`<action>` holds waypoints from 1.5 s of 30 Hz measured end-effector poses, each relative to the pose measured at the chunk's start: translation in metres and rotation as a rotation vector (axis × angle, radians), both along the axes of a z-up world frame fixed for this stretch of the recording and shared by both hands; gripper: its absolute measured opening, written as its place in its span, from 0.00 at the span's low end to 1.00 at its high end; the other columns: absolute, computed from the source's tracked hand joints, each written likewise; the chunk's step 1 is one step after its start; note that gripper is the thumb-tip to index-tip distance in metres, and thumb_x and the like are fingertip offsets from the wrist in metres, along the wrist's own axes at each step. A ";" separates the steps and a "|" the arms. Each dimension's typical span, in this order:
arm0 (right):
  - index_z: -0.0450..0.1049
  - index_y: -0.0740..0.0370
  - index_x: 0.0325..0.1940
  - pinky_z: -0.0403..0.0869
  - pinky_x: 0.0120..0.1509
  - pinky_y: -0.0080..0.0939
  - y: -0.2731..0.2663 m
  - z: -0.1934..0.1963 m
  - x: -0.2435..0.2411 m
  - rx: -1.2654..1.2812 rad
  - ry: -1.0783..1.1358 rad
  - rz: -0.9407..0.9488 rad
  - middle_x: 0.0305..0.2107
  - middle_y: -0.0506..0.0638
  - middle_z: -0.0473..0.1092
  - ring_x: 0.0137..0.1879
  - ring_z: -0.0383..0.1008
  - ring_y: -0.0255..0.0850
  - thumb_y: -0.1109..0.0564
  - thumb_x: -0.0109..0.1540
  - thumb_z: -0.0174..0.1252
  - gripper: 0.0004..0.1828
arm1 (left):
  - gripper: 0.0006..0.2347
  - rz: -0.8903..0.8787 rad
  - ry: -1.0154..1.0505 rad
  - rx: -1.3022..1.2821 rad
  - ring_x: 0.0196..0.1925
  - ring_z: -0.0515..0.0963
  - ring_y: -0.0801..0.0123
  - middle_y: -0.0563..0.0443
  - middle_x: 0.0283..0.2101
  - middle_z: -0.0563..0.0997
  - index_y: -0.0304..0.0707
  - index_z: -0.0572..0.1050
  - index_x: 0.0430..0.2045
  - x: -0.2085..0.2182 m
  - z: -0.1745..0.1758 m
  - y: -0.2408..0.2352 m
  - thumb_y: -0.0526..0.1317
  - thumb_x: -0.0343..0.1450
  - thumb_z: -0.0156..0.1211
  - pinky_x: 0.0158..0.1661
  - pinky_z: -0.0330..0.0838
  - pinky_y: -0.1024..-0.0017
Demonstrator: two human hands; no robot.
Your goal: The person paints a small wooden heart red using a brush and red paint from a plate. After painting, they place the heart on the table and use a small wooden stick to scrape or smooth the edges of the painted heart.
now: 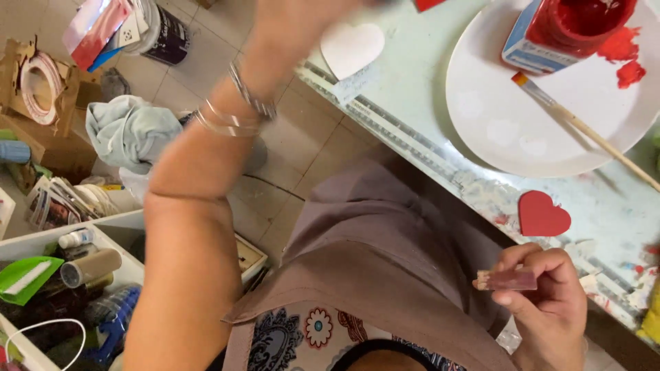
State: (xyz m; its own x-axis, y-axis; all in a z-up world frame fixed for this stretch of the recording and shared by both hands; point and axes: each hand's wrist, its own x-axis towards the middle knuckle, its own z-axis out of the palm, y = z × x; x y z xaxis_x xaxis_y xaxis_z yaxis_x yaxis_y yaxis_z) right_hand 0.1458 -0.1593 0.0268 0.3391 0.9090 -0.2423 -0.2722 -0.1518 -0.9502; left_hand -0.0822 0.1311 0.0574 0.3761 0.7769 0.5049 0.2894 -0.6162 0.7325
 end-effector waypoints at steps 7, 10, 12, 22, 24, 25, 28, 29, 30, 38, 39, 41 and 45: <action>0.59 0.57 0.31 0.74 0.44 0.35 0.001 0.010 -0.011 0.038 -0.054 -0.180 0.22 0.52 0.65 0.33 0.66 0.39 0.60 0.51 0.58 0.12 | 0.17 -0.070 0.293 0.279 0.35 0.67 0.68 0.52 0.34 0.68 0.39 0.65 0.32 -0.037 -0.013 0.000 0.40 0.60 0.70 0.38 0.62 0.73; 0.60 0.59 0.35 0.71 0.48 0.36 -0.004 0.010 -0.008 -0.097 -0.184 -0.292 0.31 0.56 0.66 0.35 0.66 0.40 0.56 0.55 0.56 0.12 | 0.13 -0.198 0.406 0.330 0.32 0.64 0.68 0.53 0.31 0.66 0.40 0.65 0.29 -0.034 -0.045 -0.006 0.38 0.62 0.67 0.34 0.59 0.73; 0.60 0.61 0.34 0.74 0.45 0.36 -0.015 -0.006 0.010 -0.016 -0.233 -0.267 0.29 0.54 0.63 0.35 0.68 0.43 0.57 0.57 0.53 0.09 | 0.11 -0.324 0.443 0.360 0.29 0.62 0.68 0.53 0.29 0.64 0.40 0.65 0.27 -0.019 -0.069 -0.020 0.37 0.63 0.64 0.31 0.58 0.73; 0.62 0.68 0.42 0.75 0.34 0.37 -0.021 -0.014 0.027 -0.055 -0.312 -0.429 0.33 0.54 0.60 0.36 0.68 0.45 0.59 0.64 0.51 0.09 | 0.09 -0.579 0.641 0.805 0.16 0.53 0.68 0.56 0.17 0.57 0.42 0.65 0.17 0.002 -0.118 -0.039 0.32 0.68 0.53 0.17 0.48 0.73; 0.62 0.69 0.40 0.74 0.32 0.36 -0.020 -0.016 0.028 -0.047 -0.347 -0.420 0.33 0.57 0.60 0.33 0.66 0.45 0.60 0.64 0.50 0.09 | 0.05 -0.674 0.512 0.765 0.33 0.64 0.66 0.51 0.36 0.61 0.40 0.65 0.34 0.071 -0.087 -0.086 0.32 0.71 0.55 0.29 0.66 0.73; 0.61 0.71 0.38 0.72 0.31 0.36 -0.018 -0.017 0.030 -0.028 -0.389 -0.410 0.33 0.60 0.60 0.31 0.64 0.45 0.60 0.64 0.49 0.08 | 0.13 -0.760 0.378 0.732 0.50 0.76 0.64 0.47 0.55 0.65 0.38 0.66 0.51 0.108 -0.071 -0.108 0.33 0.73 0.56 0.41 0.83 0.75; 0.66 0.72 0.40 0.67 0.31 0.33 -0.013 -0.014 0.028 -0.084 -0.507 -0.416 0.35 0.58 0.59 0.25 0.62 0.41 0.59 0.65 0.49 0.10 | 0.09 -0.760 0.272 0.549 0.49 0.76 0.62 0.44 0.47 0.72 0.31 0.69 0.43 0.132 -0.064 -0.120 0.36 0.73 0.55 0.50 0.76 0.69; 0.66 0.72 0.40 0.67 0.31 0.33 -0.015 -0.016 0.030 -0.092 -0.513 -0.408 0.35 0.58 0.59 0.25 0.62 0.41 0.59 0.65 0.49 0.10 | 0.09 -0.755 0.266 0.540 0.49 0.76 0.62 0.44 0.47 0.72 0.31 0.69 0.43 0.132 -0.067 -0.121 0.36 0.73 0.55 0.50 0.76 0.69; 0.70 0.73 0.42 0.63 0.34 0.36 -0.017 -0.018 0.032 -0.100 -0.804 -0.365 0.35 0.59 0.61 0.33 0.62 0.45 0.62 0.66 0.52 0.08 | 0.08 -0.715 0.278 0.563 0.49 0.76 0.63 0.46 0.46 0.73 0.32 0.70 0.41 0.133 -0.069 -0.121 0.37 0.73 0.55 0.49 0.75 0.70; 0.78 0.71 0.43 0.63 0.39 0.47 0.014 -0.040 0.054 0.183 -1.541 -0.091 0.33 0.59 0.63 0.34 0.64 0.51 0.73 0.63 0.64 0.06 | 0.08 -0.653 0.316 0.632 0.51 0.74 0.65 0.48 0.48 0.72 0.36 0.75 0.39 0.129 -0.080 -0.117 0.41 0.73 0.56 0.52 0.70 0.71; 0.78 0.69 0.43 0.65 0.39 0.45 0.015 -0.038 0.055 0.162 -1.645 -0.020 0.33 0.58 0.64 0.34 0.65 0.49 0.72 0.64 0.64 0.06 | 0.07 -0.654 0.300 0.612 0.51 0.74 0.66 0.48 0.48 0.73 0.36 0.75 0.38 0.129 -0.080 -0.117 0.40 0.73 0.56 0.52 0.70 0.72; 0.77 0.68 0.44 0.67 0.39 0.44 0.016 -0.035 0.058 0.132 -1.748 0.060 0.33 0.56 0.64 0.35 0.66 0.48 0.70 0.65 0.65 0.06 | 0.06 -0.659 0.281 0.584 0.50 0.75 0.66 0.48 0.47 0.73 0.36 0.76 0.37 0.129 -0.081 -0.117 0.39 0.73 0.56 0.52 0.70 0.72; 0.78 0.73 0.44 0.68 0.37 0.44 0.022 -0.033 0.063 0.165 -1.741 0.122 0.33 0.58 0.64 0.34 0.65 0.49 0.72 0.65 0.64 0.04 | 0.06 -0.675 0.284 0.564 0.51 0.74 0.66 0.48 0.47 0.73 0.35 0.77 0.37 0.129 -0.079 -0.114 0.38 0.73 0.56 0.53 0.69 0.72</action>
State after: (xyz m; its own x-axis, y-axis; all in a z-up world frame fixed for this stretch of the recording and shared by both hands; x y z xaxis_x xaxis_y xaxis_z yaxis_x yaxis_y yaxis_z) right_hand 0.2084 -0.1375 -0.0058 0.0144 0.9224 0.3860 0.9943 0.0274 -0.1026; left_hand 0.0468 0.0171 -0.0220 0.8273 0.0146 0.5616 -0.1386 -0.9635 0.2291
